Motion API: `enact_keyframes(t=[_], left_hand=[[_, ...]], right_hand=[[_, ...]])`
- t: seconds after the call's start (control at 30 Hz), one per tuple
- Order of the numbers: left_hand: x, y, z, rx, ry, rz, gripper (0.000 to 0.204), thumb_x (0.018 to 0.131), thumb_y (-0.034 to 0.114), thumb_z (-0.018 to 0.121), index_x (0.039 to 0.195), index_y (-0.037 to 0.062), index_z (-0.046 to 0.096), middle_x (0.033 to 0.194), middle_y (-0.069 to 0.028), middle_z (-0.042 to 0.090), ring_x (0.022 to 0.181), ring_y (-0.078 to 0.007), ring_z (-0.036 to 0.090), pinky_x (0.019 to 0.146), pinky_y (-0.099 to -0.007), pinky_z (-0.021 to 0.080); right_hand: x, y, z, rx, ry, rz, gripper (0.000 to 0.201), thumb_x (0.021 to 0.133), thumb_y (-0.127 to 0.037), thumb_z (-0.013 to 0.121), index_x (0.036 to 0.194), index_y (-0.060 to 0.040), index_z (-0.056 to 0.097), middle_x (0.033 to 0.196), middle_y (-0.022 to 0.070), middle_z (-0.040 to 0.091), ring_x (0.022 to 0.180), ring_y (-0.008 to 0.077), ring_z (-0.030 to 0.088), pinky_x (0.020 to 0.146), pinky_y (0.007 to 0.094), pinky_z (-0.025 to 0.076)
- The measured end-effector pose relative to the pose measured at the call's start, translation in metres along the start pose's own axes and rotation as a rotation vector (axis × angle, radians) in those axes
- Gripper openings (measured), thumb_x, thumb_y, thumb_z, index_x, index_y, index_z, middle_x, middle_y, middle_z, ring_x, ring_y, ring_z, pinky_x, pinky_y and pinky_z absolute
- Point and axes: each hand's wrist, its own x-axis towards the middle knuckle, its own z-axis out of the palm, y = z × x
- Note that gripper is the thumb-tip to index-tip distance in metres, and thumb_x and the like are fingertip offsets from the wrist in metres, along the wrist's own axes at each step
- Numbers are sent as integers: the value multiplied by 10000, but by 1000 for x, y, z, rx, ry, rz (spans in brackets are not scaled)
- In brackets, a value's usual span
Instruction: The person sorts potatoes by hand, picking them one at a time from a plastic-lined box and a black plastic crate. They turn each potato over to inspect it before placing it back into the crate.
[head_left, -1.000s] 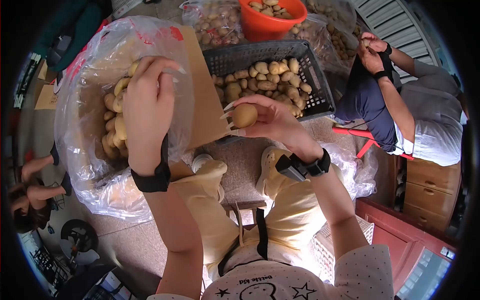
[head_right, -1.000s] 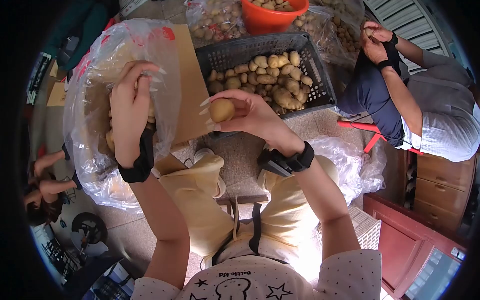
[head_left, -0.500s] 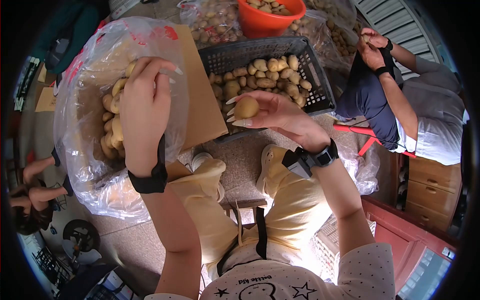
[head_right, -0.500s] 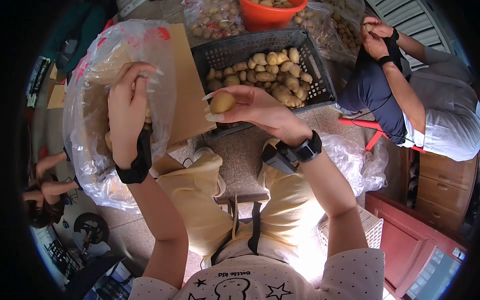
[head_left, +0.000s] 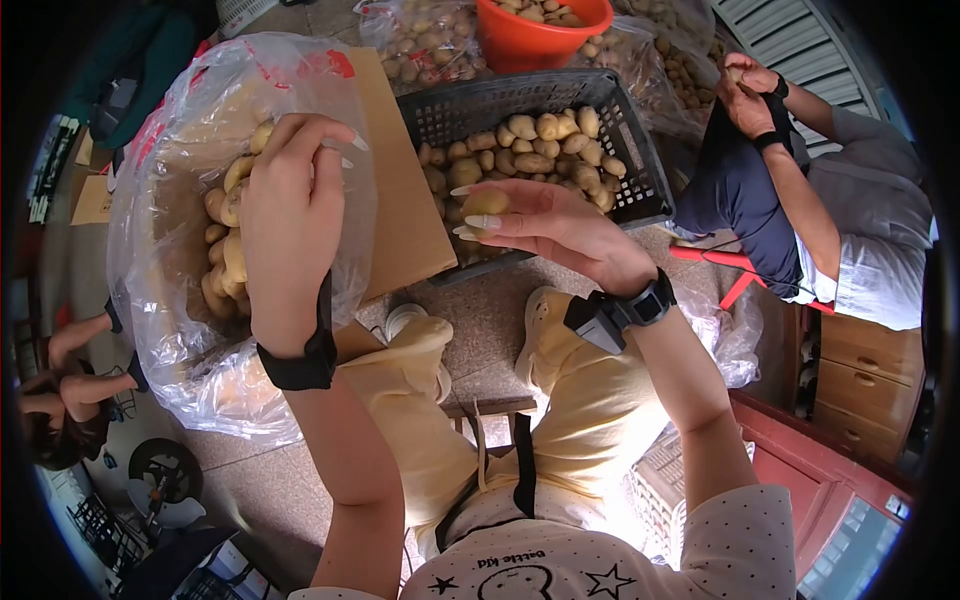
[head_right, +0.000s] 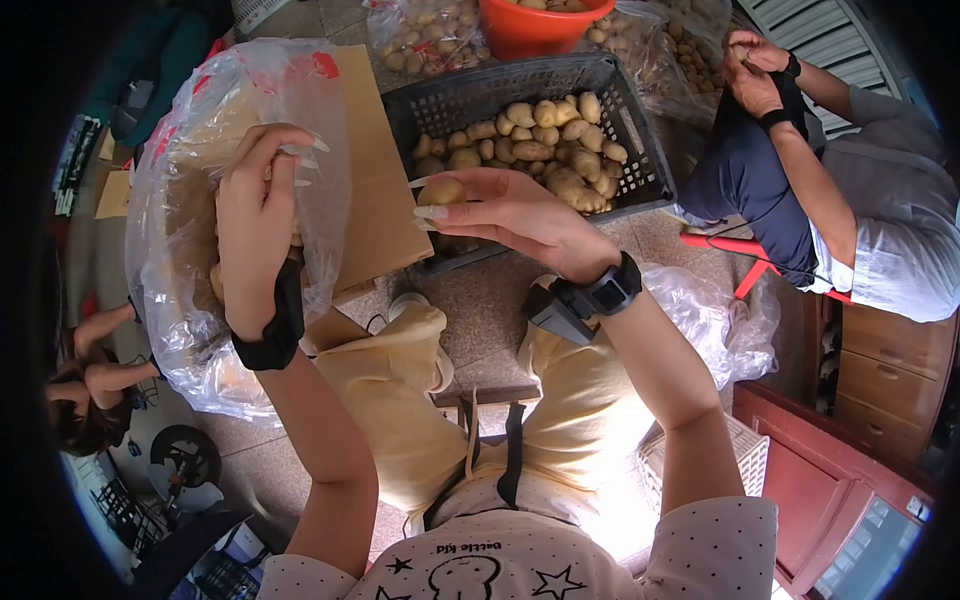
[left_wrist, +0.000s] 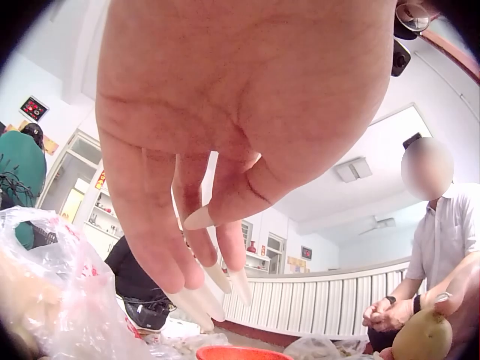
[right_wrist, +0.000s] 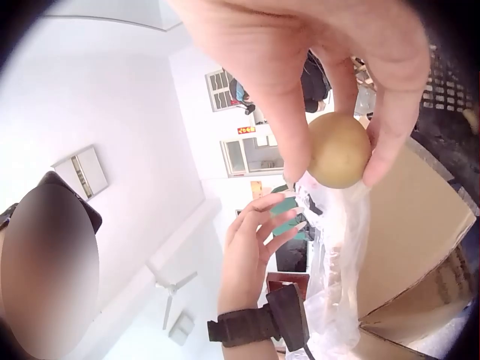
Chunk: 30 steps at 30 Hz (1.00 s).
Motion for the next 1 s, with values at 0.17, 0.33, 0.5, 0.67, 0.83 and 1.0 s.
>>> enact_keyframes(t=[0.17,0.33,0.5,0.67,0.83,1.0], left_hand=[[-1,1,-1,-9,-15,-16,161,847,30,468,927,39,607,919,-106,603,676,-300,598,617,-380,458],[-1,1,-2,2,-24,-29,166,841,27,467,928,37,608,922,-110,607,683,-301,600,624,-385,460],[-2,-2,0,15,-13,-12,171,841,31,469,939,40,608,928,-112,610,695,-302,602,637,-383,465],[-1,-3,0,29,-14,-14,178,846,42,466,956,45,605,936,-114,610,710,-304,603,651,-386,466],[-2,0,-2,28,-54,-58,183,853,58,461,963,42,607,956,-113,613,750,-307,607,672,-394,470],[-4,-1,2,-1,-72,-34,217,871,90,475,1051,56,591,1030,-118,608,822,-292,621,716,-374,492]], right_hand=[[1,3,-2,35,-6,-10,442,909,-105,599,1299,41,450,1217,109,563,1125,173,564,1017,288,444],[2,1,0,51,65,-20,414,912,-220,612,1203,54,507,1150,117,598,1082,175,593,1005,278,452],[-2,-8,7,92,164,71,556,935,-458,509,1232,12,510,1143,164,636,1030,223,632,953,310,475],[2,-8,4,98,179,117,612,941,-551,407,1153,2,561,1091,145,659,989,203,647,865,287,503],[5,-6,-2,146,143,151,667,946,-597,317,1081,-4,592,971,128,694,906,186,672,801,270,517],[6,-5,-5,193,88,148,652,955,-585,303,1001,-11,609,913,123,701,871,183,679,787,263,519]])
